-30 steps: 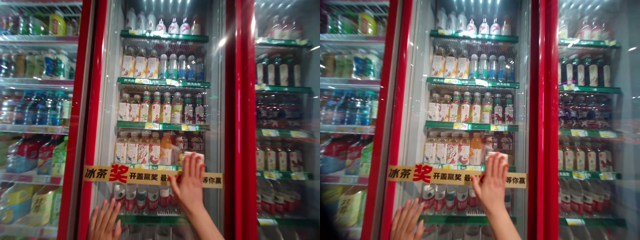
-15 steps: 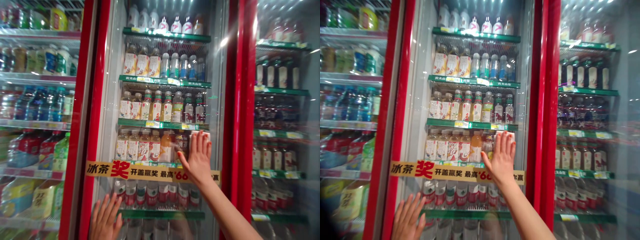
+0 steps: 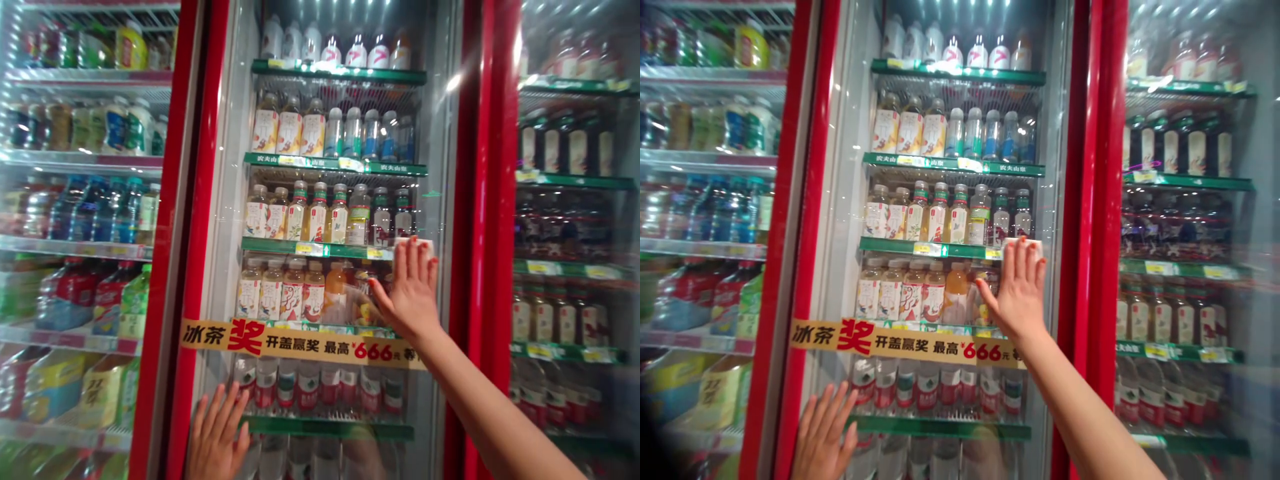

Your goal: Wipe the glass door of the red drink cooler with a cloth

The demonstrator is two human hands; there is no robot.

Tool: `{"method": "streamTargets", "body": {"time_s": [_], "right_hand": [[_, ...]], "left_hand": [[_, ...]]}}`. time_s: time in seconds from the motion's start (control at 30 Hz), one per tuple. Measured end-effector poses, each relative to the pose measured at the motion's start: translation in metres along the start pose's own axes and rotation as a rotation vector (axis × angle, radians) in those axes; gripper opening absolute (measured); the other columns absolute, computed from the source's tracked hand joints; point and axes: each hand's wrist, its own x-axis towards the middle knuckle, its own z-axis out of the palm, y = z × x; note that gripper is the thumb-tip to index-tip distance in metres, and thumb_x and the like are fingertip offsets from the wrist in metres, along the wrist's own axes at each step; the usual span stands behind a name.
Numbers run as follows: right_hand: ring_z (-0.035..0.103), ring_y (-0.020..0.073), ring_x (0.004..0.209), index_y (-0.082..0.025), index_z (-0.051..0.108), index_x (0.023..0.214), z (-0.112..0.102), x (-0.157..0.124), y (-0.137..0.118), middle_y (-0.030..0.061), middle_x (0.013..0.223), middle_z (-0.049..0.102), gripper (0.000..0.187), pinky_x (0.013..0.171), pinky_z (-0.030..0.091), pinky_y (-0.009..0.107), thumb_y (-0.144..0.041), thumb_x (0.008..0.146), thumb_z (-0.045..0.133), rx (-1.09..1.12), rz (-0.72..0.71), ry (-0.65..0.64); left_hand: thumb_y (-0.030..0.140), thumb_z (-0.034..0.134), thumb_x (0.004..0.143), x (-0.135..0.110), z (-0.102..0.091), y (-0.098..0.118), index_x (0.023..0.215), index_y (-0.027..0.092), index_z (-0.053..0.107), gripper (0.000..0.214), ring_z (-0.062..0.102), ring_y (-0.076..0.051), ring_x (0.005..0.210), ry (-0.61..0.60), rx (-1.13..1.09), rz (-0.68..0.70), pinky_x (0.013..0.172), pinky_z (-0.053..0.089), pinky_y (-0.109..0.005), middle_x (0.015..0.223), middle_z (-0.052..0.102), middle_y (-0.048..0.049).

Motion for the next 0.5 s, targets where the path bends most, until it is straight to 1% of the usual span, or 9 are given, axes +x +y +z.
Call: {"method": "streamTargets", "body": {"time_s": [0.07, 0.13, 0.2, 0.23, 0.27, 0.3, 0.4, 0.47, 0.5], "right_hand": [[0.008, 0.0376, 0.173, -0.02, -0.003, 0.177, 0.003, -0.016, -0.03, 0.0127, 0.186, 0.006, 0.1, 0.137, 0.02, 0.069, -0.072, 0.107, 0.045, 0.041, -0.19, -0.091], [0.017, 0.0299, 0.173, -0.02, 0.005, 0.178, 0.002, -0.05, -0.048, 0.0069, 0.185, 0.018, 0.1, 0.14, 0.021, 0.055, -0.08, 0.105, 0.041, 0.099, -0.505, -0.225], [0.025, 0.0216, 0.17, -0.021, 0.014, 0.177, -0.002, -0.079, -0.044, 0.0009, 0.182, 0.028, 0.097, 0.141, 0.021, 0.041, -0.082, 0.105, 0.036, 0.132, -0.774, -0.324], [0.027, 0.0195, 0.169, -0.022, 0.016, 0.177, -0.005, -0.085, -0.033, -0.001, 0.181, 0.03, 0.095, 0.141, 0.021, 0.038, -0.081, 0.106, 0.035, 0.125, -0.829, -0.338], [0.028, 0.0195, 0.169, -0.024, 0.015, 0.177, -0.008, -0.083, -0.018, -0.0013, 0.181, 0.03, 0.093, 0.141, 0.02, 0.038, -0.079, 0.106, 0.037, 0.103, -0.815, -0.322], [0.027, 0.0215, 0.17, -0.025, 0.013, 0.178, -0.011, -0.073, -0.002, -0.0006, 0.182, 0.027, 0.091, 0.142, 0.019, 0.042, -0.076, 0.107, 0.04, 0.069, -0.736, -0.285], [0.015, 0.032, 0.173, -0.027, -0.001, 0.178, -0.011, -0.023, 0.031, 0.0022, 0.186, 0.006, 0.09, 0.142, 0.019, 0.058, -0.065, 0.109, 0.044, -0.029, -0.309, -0.135], [0.007, 0.0375, 0.173, -0.025, -0.012, 0.176, -0.007, 0.0, 0.026, 0.004, 0.185, -0.007, 0.093, 0.14, 0.02, 0.067, -0.061, 0.11, 0.042, -0.058, -0.064, -0.066], [0.006, 0.0389, 0.172, -0.023, -0.015, 0.176, -0.004, 0.001, 0.016, 0.0056, 0.185, -0.008, 0.096, 0.139, 0.02, 0.07, -0.062, 0.109, 0.043, -0.057, -0.021, -0.05]], "left_hand": [[0.026, 0.06, 0.097, 0.0, 0.002, 0.003, 0.17, 0.035, 0.04, 0.076, 0.032, -0.018, 0.168, 0.008, -0.037, -0.039, 0.144, 0.017, -0.045, 0.174, 0.042, 0.0042], [0.027, 0.06, 0.098, -0.001, 0.002, 0.005, 0.169, 0.036, 0.041, 0.074, 0.032, -0.019, 0.168, 0.011, -0.058, -0.048, 0.144, 0.017, -0.046, 0.174, 0.043, 0.0041], [0.027, 0.06, 0.099, -0.001, 0.0, 0.005, 0.169, 0.036, 0.041, 0.074, 0.032, -0.019, 0.169, 0.013, -0.07, -0.049, 0.144, 0.017, -0.046, 0.174, 0.043, 0.0037], [0.026, 0.061, 0.098, 0.0, -0.003, 0.004, 0.169, 0.036, 0.042, 0.074, 0.032, -0.019, 0.169, 0.01, -0.071, -0.05, 0.144, 0.017, -0.046, 0.174, 0.044, 0.0031], [0.025, 0.063, 0.097, 0.002, -0.007, 0.003, 0.168, 0.035, 0.043, 0.074, 0.034, -0.02, 0.168, 0.005, -0.062, -0.042, 0.144, 0.019, -0.046, 0.174, 0.046, 0.002], [0.024, 0.065, 0.096, 0.008, -0.01, 0.002, 0.167, 0.035, 0.045, 0.075, 0.037, -0.02, 0.167, -0.002, -0.048, -0.024, 0.143, 0.021, -0.045, 0.172, 0.05, 0.0005], [0.014, 0.07, 0.092, 0.045, -0.02, 0.007, 0.163, 0.034, 0.051, 0.076, 0.055, -0.02, 0.153, 0.0, -0.022, 0.064, 0.14, 0.029, -0.044, 0.154, 0.069, -0.0038], [0.01, 0.069, 0.092, 0.09, -0.023, 0.019, 0.162, 0.032, 0.051, 0.076, 0.063, -0.021, 0.145, 0.042, -0.045, 0.115, 0.138, 0.033, -0.046, 0.144, 0.074, -0.0055], [0.011, 0.069, 0.093, 0.118, -0.022, 0.026, 0.162, 0.031, 0.051, 0.075, 0.062, -0.022, 0.145, 0.066, -0.061, 0.133, 0.137, 0.034, -0.048, 0.144, 0.074, -0.0066]]}}
